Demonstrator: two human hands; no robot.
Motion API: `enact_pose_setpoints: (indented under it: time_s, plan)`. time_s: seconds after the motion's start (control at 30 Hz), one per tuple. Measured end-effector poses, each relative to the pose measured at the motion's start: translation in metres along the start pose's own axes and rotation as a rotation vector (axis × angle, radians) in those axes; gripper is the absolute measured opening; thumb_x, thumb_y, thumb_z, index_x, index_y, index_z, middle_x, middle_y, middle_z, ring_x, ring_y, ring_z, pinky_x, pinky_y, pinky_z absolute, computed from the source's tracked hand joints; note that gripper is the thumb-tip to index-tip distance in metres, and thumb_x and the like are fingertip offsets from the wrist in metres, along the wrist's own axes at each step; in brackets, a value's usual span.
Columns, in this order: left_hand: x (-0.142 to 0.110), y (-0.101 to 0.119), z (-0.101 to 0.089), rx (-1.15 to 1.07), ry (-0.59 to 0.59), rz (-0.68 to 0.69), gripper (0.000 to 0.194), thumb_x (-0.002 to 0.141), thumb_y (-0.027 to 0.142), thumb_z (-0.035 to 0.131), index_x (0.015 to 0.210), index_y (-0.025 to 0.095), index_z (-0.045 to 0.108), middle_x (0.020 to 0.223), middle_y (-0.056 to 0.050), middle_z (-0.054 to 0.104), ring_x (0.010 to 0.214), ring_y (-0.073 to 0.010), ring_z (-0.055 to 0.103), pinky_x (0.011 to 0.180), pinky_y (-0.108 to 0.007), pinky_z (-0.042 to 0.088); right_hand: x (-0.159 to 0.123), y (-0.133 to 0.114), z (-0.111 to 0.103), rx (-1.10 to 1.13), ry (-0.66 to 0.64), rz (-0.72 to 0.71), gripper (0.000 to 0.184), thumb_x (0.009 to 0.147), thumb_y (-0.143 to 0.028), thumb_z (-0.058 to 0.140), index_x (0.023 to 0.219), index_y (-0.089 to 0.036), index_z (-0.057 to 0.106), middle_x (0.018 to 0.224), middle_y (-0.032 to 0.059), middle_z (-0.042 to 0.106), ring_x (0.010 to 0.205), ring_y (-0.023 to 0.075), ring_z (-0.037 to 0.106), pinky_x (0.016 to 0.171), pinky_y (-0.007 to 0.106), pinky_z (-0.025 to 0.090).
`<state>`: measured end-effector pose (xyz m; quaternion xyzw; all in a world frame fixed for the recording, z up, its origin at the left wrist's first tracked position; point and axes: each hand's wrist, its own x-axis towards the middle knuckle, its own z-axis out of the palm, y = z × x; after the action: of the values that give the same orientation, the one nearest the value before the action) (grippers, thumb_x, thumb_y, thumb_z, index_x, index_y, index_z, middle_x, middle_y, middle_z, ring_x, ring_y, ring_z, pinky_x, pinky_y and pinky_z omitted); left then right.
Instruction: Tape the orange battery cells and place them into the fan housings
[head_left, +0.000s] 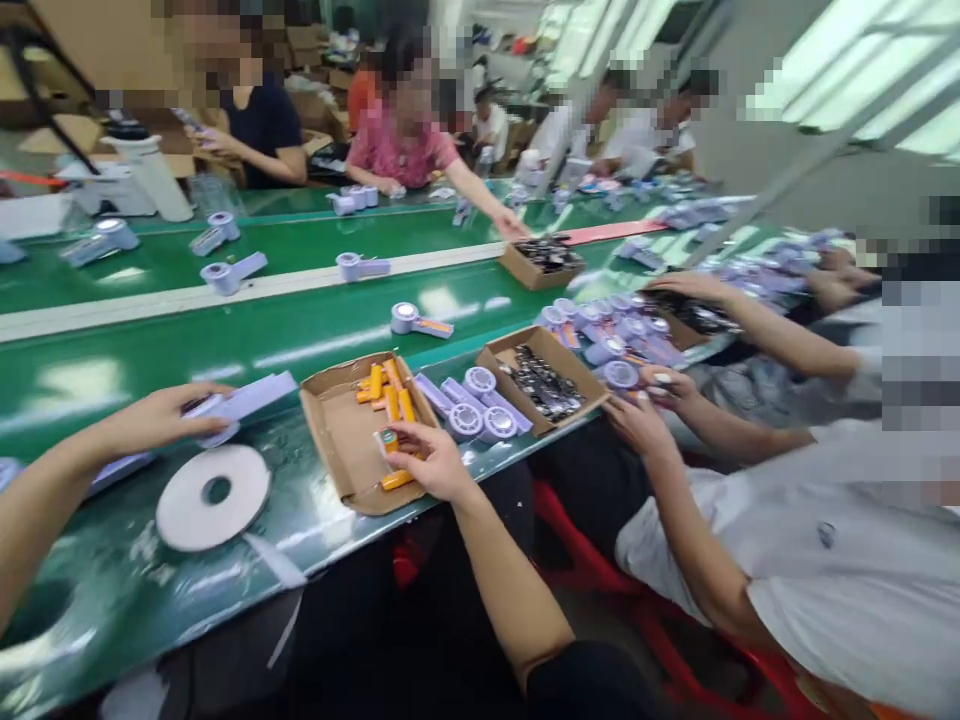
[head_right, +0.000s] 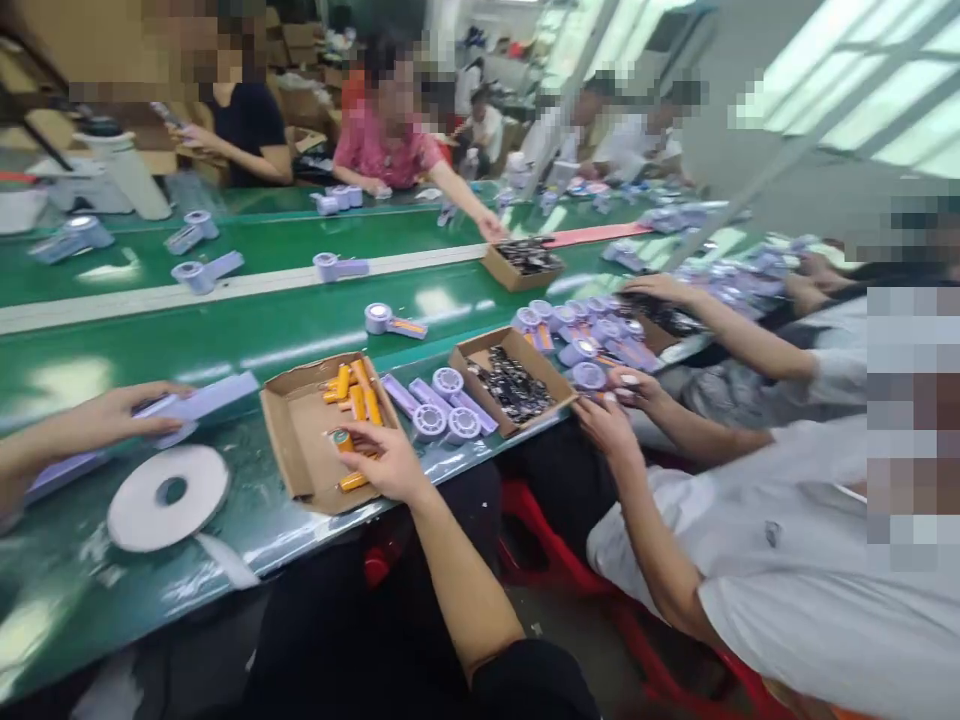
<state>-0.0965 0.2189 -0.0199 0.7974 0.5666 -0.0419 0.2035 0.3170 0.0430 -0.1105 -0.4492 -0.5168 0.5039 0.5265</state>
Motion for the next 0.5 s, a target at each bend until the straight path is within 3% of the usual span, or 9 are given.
enact_pose_setpoints:
  time_s: [0.07,0.13,0.23,0.33,0.43,0.5]
  plan:
    - [-0.010,0.010,-0.005,-0.020,0.010,0.148,0.081,0.072,0.089,0.055,0.118,0.025,0.075,0.162,-0.009,0.065,0.141,-0.0358,0.063,0.125,-0.042,0.044,-0.004,0.002,-0.001,0.007,0.030,0.009,0.055,0.076,-0.052,0.097,0.122,-0.024,0.086,0.121,0.0098,0.086,0.106,0.0284,0.084,0.102,0.045,0.070]
    - [-0.002,0.017,-0.013,0.054,0.100,0.216,0.080,0.076,0.091,0.051,0.113,0.023,0.076,0.159,-0.012,0.066,0.142,-0.0363,0.059,0.128,-0.046,0.039,-0.005,0.005,-0.003,0.009,0.066,0.024,0.056,0.076,-0.052,0.098,0.122,-0.024,0.084,0.121,0.0106,0.086,0.106,0.0283,0.084,0.102,0.044,0.070]
    - [0.026,0.028,-0.023,0.143,0.162,0.149,0.077,0.087,0.081,0.055,0.137,0.026,0.073,0.139,-0.009,0.075,0.125,-0.0326,0.067,0.111,-0.040,0.050,-0.007,0.008,-0.008,0.013,0.114,0.009,0.067,0.077,-0.052,0.098,0.135,-0.026,0.078,0.118,0.0098,0.086,0.106,0.0274,0.084,0.100,0.044,0.070]
    - [0.063,0.038,-0.028,0.241,0.136,0.189,0.071,0.094,0.066,0.060,0.154,0.030,0.064,0.137,-0.008,0.075,0.120,-0.0317,0.068,0.104,-0.038,0.050,-0.010,0.008,-0.013,0.006,0.154,-0.025,0.078,0.081,-0.052,0.096,0.151,-0.032,0.067,0.117,0.0081,0.086,0.106,0.0265,0.085,0.098,0.044,0.071]
    - [0.100,0.041,-0.024,0.304,0.164,0.262,0.060,0.098,0.053,0.057,0.152,0.029,0.068,0.147,-0.012,0.069,0.126,-0.0326,0.065,0.107,-0.041,0.049,-0.012,0.009,-0.019,-0.043,0.161,-0.031,0.061,0.085,-0.052,0.094,0.140,-0.033,0.074,0.122,0.0088,0.085,0.107,0.0279,0.085,0.097,0.045,0.071]
    - [0.123,0.037,-0.019,0.344,0.172,0.242,0.053,0.094,0.042,0.062,0.144,0.028,0.075,0.152,-0.013,0.066,0.129,-0.0338,0.062,0.106,-0.042,0.050,-0.013,0.009,-0.023,-0.105,0.161,-0.031,0.046,0.086,-0.051,0.094,0.125,-0.031,0.080,0.119,0.0087,0.086,0.105,0.0288,0.085,0.094,0.046,0.072]
